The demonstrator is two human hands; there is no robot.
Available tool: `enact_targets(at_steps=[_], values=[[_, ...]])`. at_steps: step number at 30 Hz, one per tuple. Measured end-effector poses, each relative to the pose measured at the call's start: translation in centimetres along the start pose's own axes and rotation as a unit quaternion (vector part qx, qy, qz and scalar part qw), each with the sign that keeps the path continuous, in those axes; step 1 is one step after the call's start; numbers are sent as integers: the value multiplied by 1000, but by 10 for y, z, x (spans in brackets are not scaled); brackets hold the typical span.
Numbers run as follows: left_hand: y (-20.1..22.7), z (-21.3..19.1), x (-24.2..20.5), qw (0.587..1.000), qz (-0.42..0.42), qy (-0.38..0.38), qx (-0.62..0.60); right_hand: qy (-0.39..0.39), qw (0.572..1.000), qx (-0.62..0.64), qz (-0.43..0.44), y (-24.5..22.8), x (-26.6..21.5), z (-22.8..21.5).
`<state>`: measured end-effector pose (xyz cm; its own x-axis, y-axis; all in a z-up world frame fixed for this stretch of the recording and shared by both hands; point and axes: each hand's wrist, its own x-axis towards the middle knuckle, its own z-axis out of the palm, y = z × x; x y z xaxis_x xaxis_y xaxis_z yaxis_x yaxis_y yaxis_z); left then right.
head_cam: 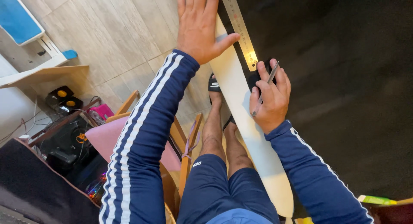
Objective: Marking lines on a piece of black leather using a metal ruler and a pen
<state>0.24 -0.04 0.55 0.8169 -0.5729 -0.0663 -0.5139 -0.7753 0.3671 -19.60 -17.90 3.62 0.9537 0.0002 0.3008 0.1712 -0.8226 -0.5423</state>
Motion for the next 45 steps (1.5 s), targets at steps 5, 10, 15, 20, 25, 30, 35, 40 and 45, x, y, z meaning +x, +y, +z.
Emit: enact_targets(at_steps=[5, 10, 15, 20, 25, 30, 35, 40, 45], values=[[2, 2, -1, 998, -26, -48, 20, -2, 1000, -6, 2, 2, -4, 0], [2, 1, 0, 994, -33, -81, 60, 4, 1000, 0, 3, 2, -3, 2], [4, -1, -1, 999, -20, -46, 11, 0, 1000, -9, 0, 3, -3, 1], [6, -6, -1, 998, -14, -54, 8, -4, 1000, -5, -1, 2, -3, 0], [4, -4, 0, 999, 0, -40, 9, 13, 999, 36, 6, 5, -4, -1], [4, -6, -2, 1000, 12, -13, -7, 26, 998, 58, 5, 2, 0, -3], [2, -3, -3, 1000, 16, -4, 6, 29, 998, 49, -4, 1, 1, -3], [2, -4, -3, 1000, 20, 3, 12, 32, 999, 37, -6, 0, 3, -2], [2, -4, -2, 1000, 20, 4, 16, 22, 1000, 18, 0, 0, 0, 0]])
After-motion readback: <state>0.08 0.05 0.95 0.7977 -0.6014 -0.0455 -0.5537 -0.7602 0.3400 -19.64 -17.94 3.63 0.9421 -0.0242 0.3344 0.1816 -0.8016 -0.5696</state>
